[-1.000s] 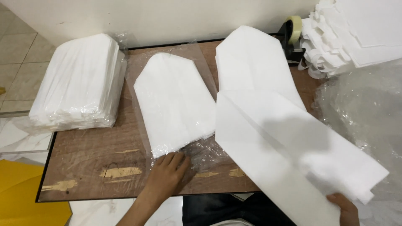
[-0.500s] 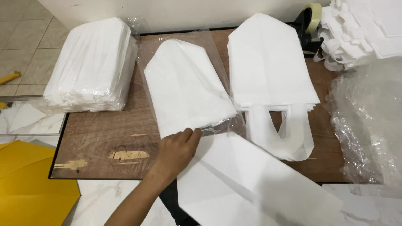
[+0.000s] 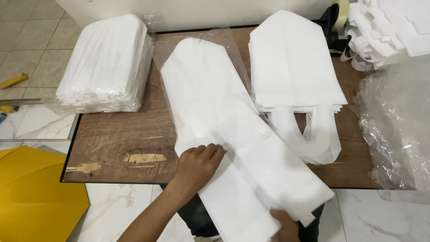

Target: Individually packing white non-woven bags into clear plastic protective sleeves on a workspace table.

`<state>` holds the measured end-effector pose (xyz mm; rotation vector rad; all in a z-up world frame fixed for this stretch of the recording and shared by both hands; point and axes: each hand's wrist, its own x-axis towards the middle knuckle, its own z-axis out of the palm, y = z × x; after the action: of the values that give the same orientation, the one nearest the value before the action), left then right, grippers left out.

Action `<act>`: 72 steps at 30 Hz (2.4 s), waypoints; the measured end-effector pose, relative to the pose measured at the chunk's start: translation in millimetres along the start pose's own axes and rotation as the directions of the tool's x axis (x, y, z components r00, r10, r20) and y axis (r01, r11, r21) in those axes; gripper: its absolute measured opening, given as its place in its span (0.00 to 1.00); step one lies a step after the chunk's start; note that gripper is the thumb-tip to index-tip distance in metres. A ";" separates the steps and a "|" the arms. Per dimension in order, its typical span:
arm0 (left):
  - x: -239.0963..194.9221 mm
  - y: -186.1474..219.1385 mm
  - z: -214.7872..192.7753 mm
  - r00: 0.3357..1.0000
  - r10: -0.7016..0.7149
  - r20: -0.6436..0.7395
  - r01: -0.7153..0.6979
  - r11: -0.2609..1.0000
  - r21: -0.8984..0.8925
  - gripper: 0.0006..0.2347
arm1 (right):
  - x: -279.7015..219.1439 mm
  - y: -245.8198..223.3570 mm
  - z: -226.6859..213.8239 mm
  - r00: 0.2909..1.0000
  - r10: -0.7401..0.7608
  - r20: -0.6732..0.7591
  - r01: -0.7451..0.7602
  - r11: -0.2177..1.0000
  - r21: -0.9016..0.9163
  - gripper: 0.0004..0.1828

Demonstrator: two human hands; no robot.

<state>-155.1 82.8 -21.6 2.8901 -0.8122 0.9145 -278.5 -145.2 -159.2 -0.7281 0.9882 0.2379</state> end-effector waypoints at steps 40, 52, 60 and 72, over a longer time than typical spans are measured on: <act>-4.2 -7.5 -15.6 0.998 -0.039 0.043 0.042 0.997 -0.063 0.04 | -10.5 -44.3 178.8 0.494 -0.112 0.862 0.776 0.504 -0.379 0.22; -20.9 -5.8 -2.1 0.905 -0.009 0.425 0.065 0.991 -0.116 0.09 | -48.1 -99.4 187.2 0.383 0.414 0.826 0.922 -0.223 -0.316 0.31; 73.0 -21.1 -0.7 0.920 0.055 0.389 0.303 0.530 -0.792 0.15 | -36.1 -210.2 175.7 0.712 -0.083 0.697 0.679 -0.173 -0.714 0.24; 167.8 -20.6 130.7 0.724 -0.200 0.660 0.495 0.817 -0.295 0.25 | 80.6 -279.3 172.3 0.546 -0.606 0.578 0.605 -0.192 -0.773 0.32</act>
<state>41.5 0.7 -36.9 2.7259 -0.3452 -0.2539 20.3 -250.5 -41.7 -2.3946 0.1657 -0.0890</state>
